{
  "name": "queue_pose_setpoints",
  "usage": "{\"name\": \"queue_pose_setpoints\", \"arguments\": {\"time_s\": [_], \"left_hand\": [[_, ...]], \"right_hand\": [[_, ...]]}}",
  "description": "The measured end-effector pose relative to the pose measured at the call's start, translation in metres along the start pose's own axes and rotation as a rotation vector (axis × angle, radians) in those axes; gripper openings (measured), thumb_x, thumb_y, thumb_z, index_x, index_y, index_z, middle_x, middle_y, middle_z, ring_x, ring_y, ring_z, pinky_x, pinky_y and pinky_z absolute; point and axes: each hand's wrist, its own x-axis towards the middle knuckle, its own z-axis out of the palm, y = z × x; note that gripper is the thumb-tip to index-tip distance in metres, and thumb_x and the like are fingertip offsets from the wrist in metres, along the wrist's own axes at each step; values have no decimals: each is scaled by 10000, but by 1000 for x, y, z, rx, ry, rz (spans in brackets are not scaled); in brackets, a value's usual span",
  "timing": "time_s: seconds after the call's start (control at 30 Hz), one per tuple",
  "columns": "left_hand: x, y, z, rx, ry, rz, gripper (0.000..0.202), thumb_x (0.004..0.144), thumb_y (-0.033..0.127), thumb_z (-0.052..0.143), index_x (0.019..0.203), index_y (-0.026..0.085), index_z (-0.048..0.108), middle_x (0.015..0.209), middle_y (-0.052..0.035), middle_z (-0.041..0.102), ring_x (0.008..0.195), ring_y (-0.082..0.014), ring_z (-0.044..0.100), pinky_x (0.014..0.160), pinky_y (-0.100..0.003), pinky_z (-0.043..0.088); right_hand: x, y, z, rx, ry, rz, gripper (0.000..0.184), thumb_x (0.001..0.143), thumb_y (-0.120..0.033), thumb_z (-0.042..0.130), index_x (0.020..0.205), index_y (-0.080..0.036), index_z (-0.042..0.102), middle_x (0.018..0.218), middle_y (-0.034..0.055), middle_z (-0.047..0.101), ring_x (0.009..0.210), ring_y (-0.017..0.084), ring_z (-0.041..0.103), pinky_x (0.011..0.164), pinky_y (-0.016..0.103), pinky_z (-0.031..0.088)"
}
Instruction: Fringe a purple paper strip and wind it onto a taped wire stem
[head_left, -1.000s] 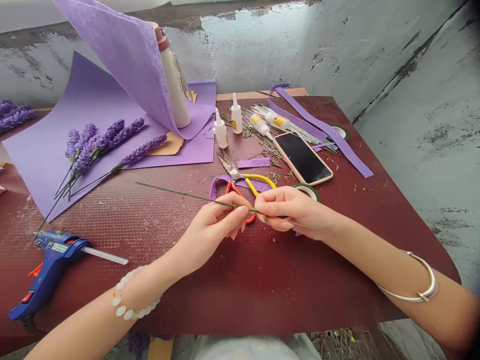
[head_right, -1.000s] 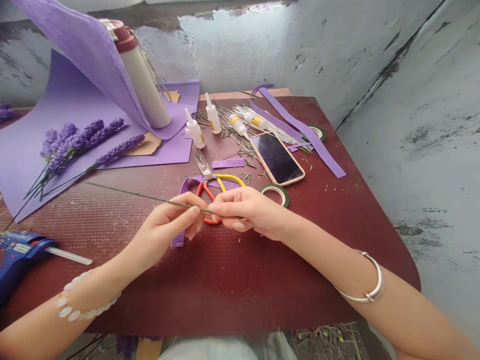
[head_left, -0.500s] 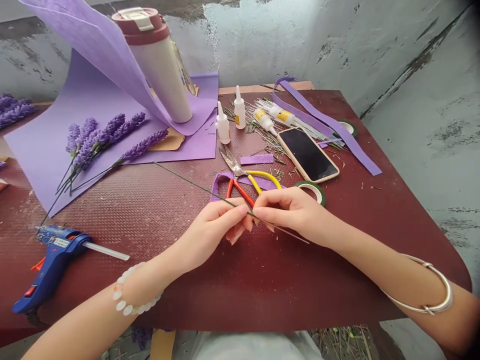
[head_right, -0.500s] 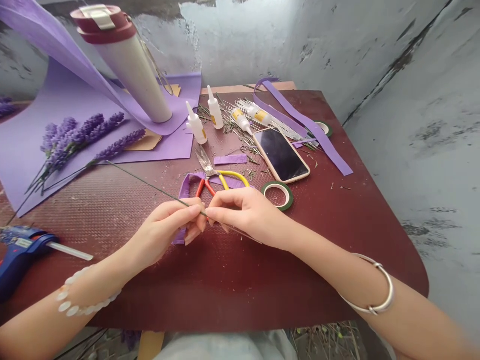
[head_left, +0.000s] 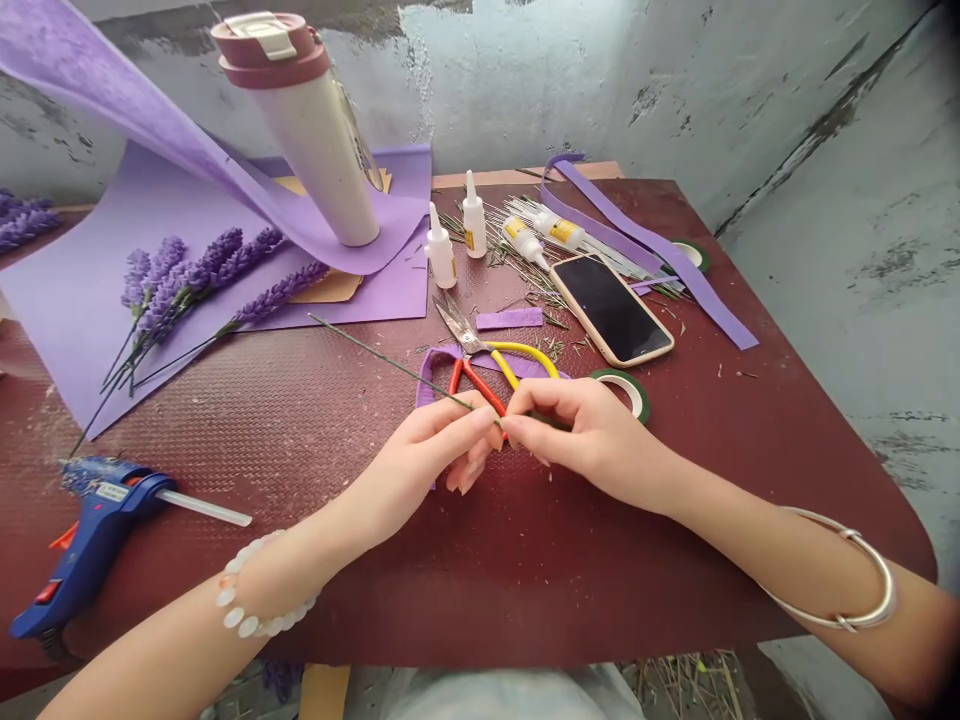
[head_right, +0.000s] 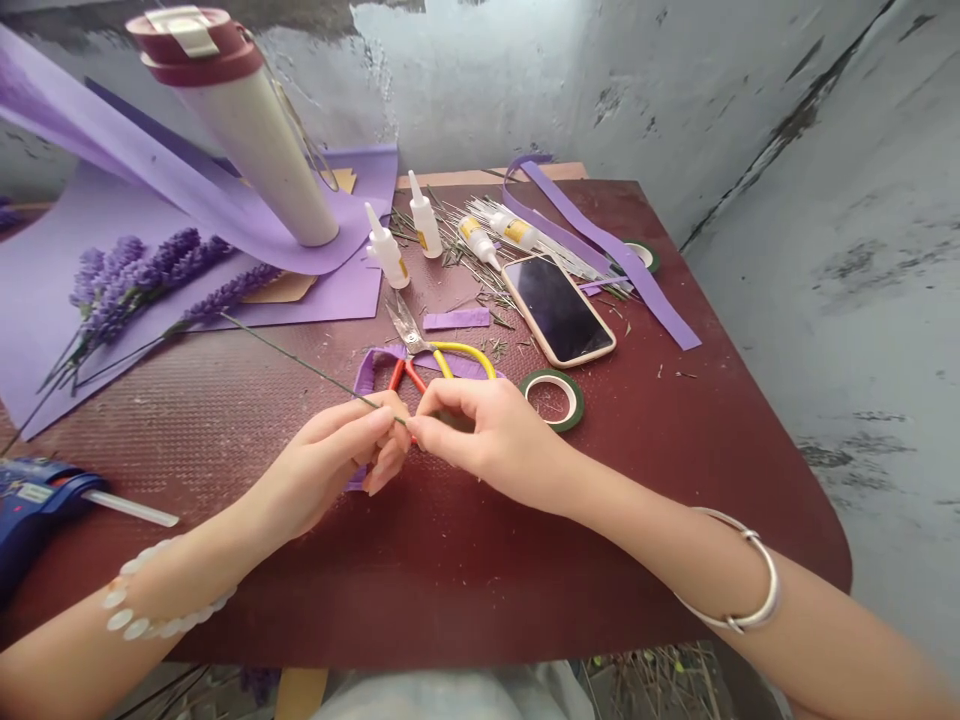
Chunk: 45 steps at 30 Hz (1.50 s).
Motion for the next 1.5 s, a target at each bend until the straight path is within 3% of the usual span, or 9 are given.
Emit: {"name": "queue_pose_setpoints", "arguments": {"time_s": [0.1,0.17,0.4,0.63,0.73,0.87,0.97,1.23,1.5], "left_hand": [[2,1,2,34,16,-53,374,969,407,510,684,168,474,590,55,387,509,-76,393,525,-240,298],[2,1,2,37,-3,-52,348,974,395,507,710,170,476,588,61,377,516,-75,395,531,-235,300],[-2,1,0,-17,-32,-1,288,972,340,510,742,167,510,620,46,427,558,-84,415,557,-244,313],[-3,-1,-2,-85,-44,-24,210,943,303,523,780,172,537,623,32,461,560,-99,386,547,-257,285],[-1,1,0,-64,-4,-32,241,954,342,525,783,173,541,613,42,458,544,-92,410,547,-249,297],[1,4,3,52,54,-55,337,961,423,518,760,158,572,583,39,484,530,-92,439,555,-243,336],[1,4,3,92,33,-69,373,956,420,525,699,153,565,572,30,498,532,-94,448,554,-242,347],[-2,1,0,-15,23,-28,323,962,295,491,694,148,595,599,26,452,555,-96,452,545,-247,350],[-2,1,-1,-54,-22,32,262,951,257,494,758,149,636,636,18,499,570,-93,456,569,-247,347]], "right_hand": [[-3,-1,0,-384,32,-249,137,906,-197,589,772,-169,591,703,-7,588,622,110,478,612,246,361],[-4,-3,-1,-422,10,-286,144,926,-205,576,791,-166,602,703,-10,597,619,107,483,625,244,366],[1,-4,-3,201,-144,128,264,925,-367,617,763,-160,606,592,-42,507,524,89,414,515,229,311],[5,5,-5,450,-257,217,261,913,-338,631,737,-148,595,571,-47,476,497,72,314,517,238,230],[4,2,-3,346,-157,167,260,898,-336,635,717,-162,571,574,-49,456,511,84,332,514,240,247],[-1,-5,1,-92,59,9,209,906,-275,599,726,-168,587,619,-36,479,570,102,391,548,242,300],[-3,-6,3,-278,52,-120,181,912,-228,589,744,-161,608,669,-21,553,613,104,449,598,241,337],[4,0,-1,367,-162,199,301,878,-408,665,741,-157,571,562,-59,457,489,69,304,467,227,217],[6,4,-5,489,-207,293,291,839,-385,721,747,-140,592,533,-83,358,488,56,217,470,233,138]]}}
